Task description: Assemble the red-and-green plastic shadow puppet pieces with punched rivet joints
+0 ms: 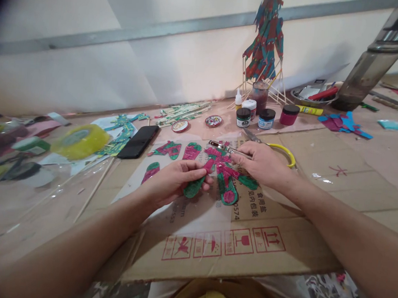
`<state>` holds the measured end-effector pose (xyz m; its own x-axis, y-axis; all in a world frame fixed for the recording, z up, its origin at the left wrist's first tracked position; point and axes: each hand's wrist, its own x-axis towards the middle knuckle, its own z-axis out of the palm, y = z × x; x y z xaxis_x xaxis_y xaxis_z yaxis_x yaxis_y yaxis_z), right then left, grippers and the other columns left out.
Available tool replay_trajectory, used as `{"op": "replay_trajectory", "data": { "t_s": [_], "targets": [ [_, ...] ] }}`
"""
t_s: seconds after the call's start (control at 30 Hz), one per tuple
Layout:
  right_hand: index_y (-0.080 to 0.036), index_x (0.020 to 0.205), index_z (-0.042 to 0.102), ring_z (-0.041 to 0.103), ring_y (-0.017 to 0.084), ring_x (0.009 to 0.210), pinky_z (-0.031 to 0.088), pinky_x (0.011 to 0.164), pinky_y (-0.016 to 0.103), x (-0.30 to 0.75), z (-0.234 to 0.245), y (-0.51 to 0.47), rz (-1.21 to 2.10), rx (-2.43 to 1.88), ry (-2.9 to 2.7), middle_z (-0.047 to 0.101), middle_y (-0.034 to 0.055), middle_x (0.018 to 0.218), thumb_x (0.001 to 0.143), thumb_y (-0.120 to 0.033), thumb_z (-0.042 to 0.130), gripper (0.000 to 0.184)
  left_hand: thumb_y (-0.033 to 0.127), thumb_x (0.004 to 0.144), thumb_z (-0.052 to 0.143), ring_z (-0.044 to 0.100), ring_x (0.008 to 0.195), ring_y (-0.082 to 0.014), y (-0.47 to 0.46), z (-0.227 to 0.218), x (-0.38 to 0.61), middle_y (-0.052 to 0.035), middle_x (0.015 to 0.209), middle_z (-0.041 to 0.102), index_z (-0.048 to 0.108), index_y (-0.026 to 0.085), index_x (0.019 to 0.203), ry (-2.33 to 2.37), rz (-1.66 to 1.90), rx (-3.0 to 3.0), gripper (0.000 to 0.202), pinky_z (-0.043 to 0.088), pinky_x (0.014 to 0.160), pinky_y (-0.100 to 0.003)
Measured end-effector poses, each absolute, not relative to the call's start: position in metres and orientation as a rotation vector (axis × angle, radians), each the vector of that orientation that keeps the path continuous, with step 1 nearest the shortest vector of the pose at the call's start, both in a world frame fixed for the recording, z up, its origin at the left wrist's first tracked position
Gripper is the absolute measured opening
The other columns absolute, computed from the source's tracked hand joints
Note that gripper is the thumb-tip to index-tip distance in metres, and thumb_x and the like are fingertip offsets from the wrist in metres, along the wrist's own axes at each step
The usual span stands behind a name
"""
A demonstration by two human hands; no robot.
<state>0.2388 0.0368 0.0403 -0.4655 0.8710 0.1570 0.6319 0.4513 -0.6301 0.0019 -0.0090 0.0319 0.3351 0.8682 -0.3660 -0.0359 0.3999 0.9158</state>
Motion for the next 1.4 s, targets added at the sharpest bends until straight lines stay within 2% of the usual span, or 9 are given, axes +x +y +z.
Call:
{"op": "replay_trajectory", "data": {
  "t_s": [0.17, 0.37, 0.63, 0.87, 1.13, 1.4],
  "targets": [
    [-0.023, 0.072, 0.064, 0.061, 0.022, 0.080, 0.047, 0.070, 0.033, 0.242, 0.039, 0.040, 0.591, -1.125, -2.262, 0.066, 0.0042, 0.081, 0.093, -0.044, 0.049, 0.033, 0.024, 0.075, 0.075, 0.070, 0.069, -0.0139, -0.008, 0.031, 0.001, -0.0049, 0.083, 0.075, 0.055, 0.018, 0.083, 1.022, 0.929, 0.895, 0.023, 0.054, 0.069, -0.026],
    [-0.021, 0.081, 0.070, 0.064, 0.025, 0.092, 0.051, 0.081, 0.038, 0.243, 0.035, 0.041, 0.357, -0.975, -2.368, 0.070, 0.0089, 0.095, 0.094, -0.036, 0.051, 0.027, 0.025, 0.079, 0.072, 0.071, 0.066, -0.0129, -0.005, 0.026, -0.001, -0.0032, 0.080, 0.077, 0.057, 0.019, 0.093, 1.049, 1.069, 1.099, 0.022, 0.054, 0.068, -0.025],
    [-0.019, 0.086, 0.074, 0.064, 0.026, 0.095, 0.051, 0.084, 0.041, 0.245, 0.033, 0.040, 0.194, -0.885, -2.395, 0.070, 0.0113, 0.100, 0.095, -0.031, 0.056, 0.023, 0.023, 0.084, 0.065, 0.073, 0.074, -0.0159, -0.008, 0.030, 0.001, -0.0070, 0.088, 0.077, 0.063, 0.016, 0.110, 1.222, 0.953, 1.306, 0.026, 0.052, 0.057, -0.022],
    [-0.018, 0.088, 0.074, 0.063, 0.029, 0.099, 0.047, 0.088, 0.047, 0.246, 0.030, 0.037, 0.023, -0.859, -2.388, 0.070, 0.0126, 0.106, 0.096, -0.029, 0.057, 0.022, 0.022, 0.088, 0.058, 0.074, 0.075, -0.0160, -0.008, 0.025, 0.000, -0.0062, 0.089, 0.078, 0.067, 0.017, 0.109, 1.284, 0.962, 1.605, 0.023, 0.058, 0.071, -0.027],
    [-0.022, 0.084, 0.070, 0.060, 0.030, 0.100, 0.042, 0.088, 0.048, 0.245, 0.032, 0.034, -0.170, -0.843, -2.403, 0.071, 0.0096, 0.106, 0.096, -0.028, 0.059, 0.018, 0.016, 0.091, 0.054, 0.074, 0.072, -0.0129, -0.010, 0.026, -0.002, -0.0006, 0.087, 0.079, 0.070, 0.020, 0.103, 1.382, 0.929, 1.869, 0.020, 0.057, 0.072, -0.024],
    [-0.017, 0.083, 0.068, 0.059, 0.032, 0.106, 0.041, 0.089, 0.049, 0.246, 0.036, 0.033, -0.318, -0.789, -2.384, 0.069, 0.0147, 0.114, 0.096, -0.026, 0.059, 0.018, 0.019, 0.092, 0.055, 0.075, 0.082, -0.0154, -0.007, 0.017, -0.008, -0.0008, 0.092, 0.080, 0.072, 0.023, 0.112, 1.452, 0.976, 2.106, 0.027, 0.057, 0.087, -0.030]
  ]
}}
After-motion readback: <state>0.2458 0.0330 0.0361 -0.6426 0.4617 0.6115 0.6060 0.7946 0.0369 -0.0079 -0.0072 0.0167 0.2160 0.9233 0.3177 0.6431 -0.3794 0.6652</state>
